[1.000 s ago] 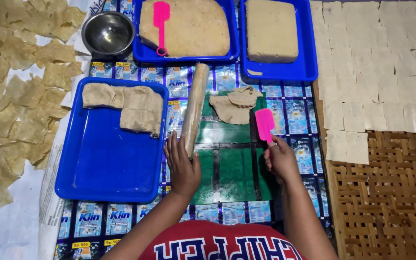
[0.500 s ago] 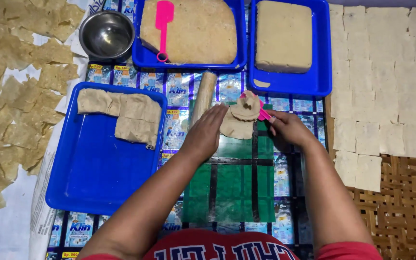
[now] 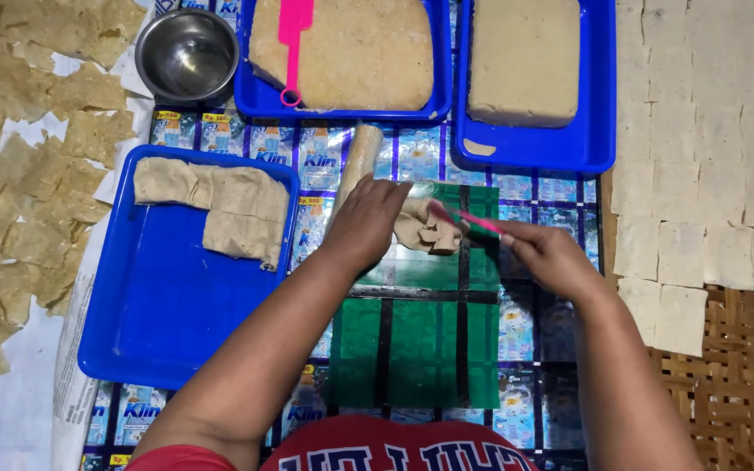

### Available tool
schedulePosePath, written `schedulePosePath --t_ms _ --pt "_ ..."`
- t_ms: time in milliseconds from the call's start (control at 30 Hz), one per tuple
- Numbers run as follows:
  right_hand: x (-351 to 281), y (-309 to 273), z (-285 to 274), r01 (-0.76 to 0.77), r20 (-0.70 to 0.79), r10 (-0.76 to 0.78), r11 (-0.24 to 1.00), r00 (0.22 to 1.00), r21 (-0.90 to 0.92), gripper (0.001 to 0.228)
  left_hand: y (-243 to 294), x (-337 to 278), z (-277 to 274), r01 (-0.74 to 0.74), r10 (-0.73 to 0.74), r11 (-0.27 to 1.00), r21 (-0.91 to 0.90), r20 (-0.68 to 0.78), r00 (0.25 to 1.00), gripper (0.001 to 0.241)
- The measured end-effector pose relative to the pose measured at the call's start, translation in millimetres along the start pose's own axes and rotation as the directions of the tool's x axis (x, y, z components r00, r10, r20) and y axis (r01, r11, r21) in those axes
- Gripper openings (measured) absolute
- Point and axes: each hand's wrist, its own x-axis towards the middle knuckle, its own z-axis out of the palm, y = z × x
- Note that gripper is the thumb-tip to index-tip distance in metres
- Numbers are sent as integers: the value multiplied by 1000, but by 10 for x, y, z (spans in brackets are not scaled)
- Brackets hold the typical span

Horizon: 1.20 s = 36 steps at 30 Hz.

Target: Rolling out dough, cutting it into square sheets with a scraper, and arranging them on a tray.

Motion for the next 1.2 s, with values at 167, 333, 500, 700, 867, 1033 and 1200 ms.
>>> schedulePosePath --t_ms 167,333,500,700,867,1033,1200 --pt "-102 -218 547 -5 -321 -7 999 947 -37 41 -62 44 122 -22 21 997 -75 -25 999 27" --pt "-207 -234 1288 38 -561 -188 963 806 -268 52 -86 -125 354 -85 73 994 -75 -152 986 12" --pt "-78 -124 1408 59 -523 -109 992 845 -112 57 14 -325 287 -236 241 970 51 -254 937 28" --pt "-653 656 1138 -172 -701 -44 957 712 -234 72 327 -696 -298 167 -137 983 73 -311 940 54" --pt "-954 1341 1292 -327 -735 -116 842 668 -430 71 175 -1185 6 458 -432 881 121 -193 881 94" --pt "-906 767 1056 -275 -772 -123 890 624 -364 48 310 -1379 -251 458 -442 879 131 -136 887 80" --pt "-886 -613 363 451 -645 -552 826 529 -337 26 498 -1216 -923 7 2 982 191 -45 999 71"
